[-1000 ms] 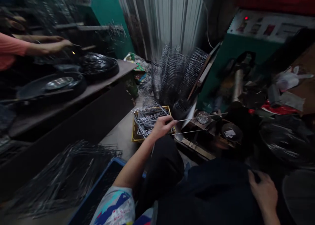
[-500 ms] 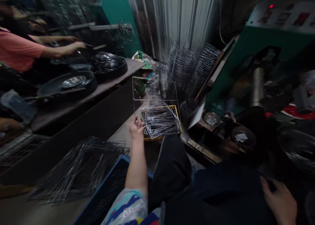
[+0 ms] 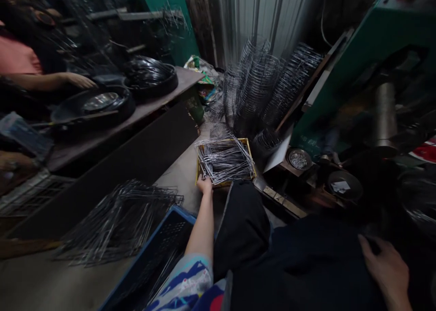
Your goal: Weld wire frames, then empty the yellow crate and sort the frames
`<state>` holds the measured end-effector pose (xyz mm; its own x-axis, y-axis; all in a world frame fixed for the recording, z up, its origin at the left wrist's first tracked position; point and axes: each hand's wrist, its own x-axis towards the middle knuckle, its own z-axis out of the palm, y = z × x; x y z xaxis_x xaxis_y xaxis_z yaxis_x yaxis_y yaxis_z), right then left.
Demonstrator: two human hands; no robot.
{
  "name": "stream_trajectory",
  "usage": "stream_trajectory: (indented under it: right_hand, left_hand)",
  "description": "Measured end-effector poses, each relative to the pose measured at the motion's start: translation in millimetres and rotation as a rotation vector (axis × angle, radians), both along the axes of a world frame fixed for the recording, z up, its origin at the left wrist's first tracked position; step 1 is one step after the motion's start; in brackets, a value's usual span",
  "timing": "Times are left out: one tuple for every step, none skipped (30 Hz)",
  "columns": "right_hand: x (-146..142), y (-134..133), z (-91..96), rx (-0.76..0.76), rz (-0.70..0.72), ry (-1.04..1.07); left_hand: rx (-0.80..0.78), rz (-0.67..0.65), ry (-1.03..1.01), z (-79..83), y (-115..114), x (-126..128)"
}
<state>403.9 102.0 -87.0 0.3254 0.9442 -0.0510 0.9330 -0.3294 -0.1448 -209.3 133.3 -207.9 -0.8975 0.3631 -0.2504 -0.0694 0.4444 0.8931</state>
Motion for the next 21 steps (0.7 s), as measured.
stream_trajectory:
  right_hand:
    - [-0.9,1.2,-0.1,-0.003,-0.002,0.001]
    - [-1.4,2.2,-0.5,-0.005,-0.002,0.005]
    - [-1.6,2.9,-1.3,-0.008,0.000,0.012]
    - [-1.5,3.5,-2.0,-0.012,0.002,0.019]
    - [-1.3,3.8,-2.6,-0.018,0.005,0.022]
    - [-1.0,4.0,-2.9,-0.024,0.009,0.023]
    - [-0.9,4.1,-2.9,-0.027,0.008,0.017]
    - [-0.9,4.2,-2.4,-0.032,0.005,0.007]
    - [-0.9,4.2,-1.6,-0.042,0.002,-0.007]
    - [-1.1,4.2,-0.5,-0.056,-0.002,-0.021]
    - [-1.3,4.3,0.6,-0.075,-0.005,-0.031]
    - [-1.5,4.3,1.6,-0.095,-0.006,-0.036]
    - [-1.6,4.4,2.4,-0.111,-0.010,-0.039]
    - [-1.8,4.5,2.9,-0.118,-0.016,-0.038]
    - [-2.0,4.6,3.3,-0.116,-0.027,-0.038]
    - [-2.3,4.8,3.4,-0.111,-0.034,-0.038]
    - [-2.8,5.1,3.6,-0.109,-0.038,-0.040]
    - [-3.6,5.6,3.8,-0.113,-0.039,-0.044]
    - [-4.5,6.2,4.2,-0.122,-0.035,-0.046]
    - [-5.6,7.1,4.8,-0.134,-0.032,-0.047]
    - [-6.8,8.1,5.4,-0.143,-0.034,-0.049]
  left_hand:
    - [-0.066,-0.013,0.078,-1.2,-5.1,-1.2]
    - [-0.122,-0.035,0.159,-1.9,-8.7,-0.8]
    - [-0.162,-0.072,0.233,-2.3,-10.5,1.5]
    - [-0.175,-0.125,0.289,-2.6,-10.2,5.5]
    - [-0.207,-0.227,0.365,-3.1,-7.7,10.9]
    - [-0.258,-0.372,0.456,-4.1,-3.0,17.2]
    - [-0.322,-0.543,0.552,-5.9,3.7,24.0]
    - [-0.394,-0.715,0.645,-8.4,11.9,30.5]
    - [-0.465,-0.869,0.724,-11.7,21.5,36.4]
    - [-0.527,-0.987,0.779,-15.8,31.8,41.4]
    - [-0.569,-1.061,0.802,-20.4,42.5,45.1]
    - [-0.587,-1.092,0.794,-25.4,53.2,47.7]
    - [-0.623,-1.124,0.791,-30.4,63.4,49.1]
    - [-0.663,-1.150,0.785,-35.1,72.8,49.5]
    - [-0.703,-1.169,0.777,-39.4,81.1,49.1]
    - [-0.740,-1.184,0.767,-43.0,88.1,47.8]
    - [-0.769,-1.200,0.759,-45.9,93.7,45.8]
    - [-0.789,-1.218,0.754,-48.0,97.7,43.0]
    - [-0.800,-1.240,0.753,-49.5,100.0,39.5]
    - [-0.803,-1.266,0.757,-50.3,100.6,35.2]
    - [-0.798,-1.295,0.764,-50.6,99.6,30.2]
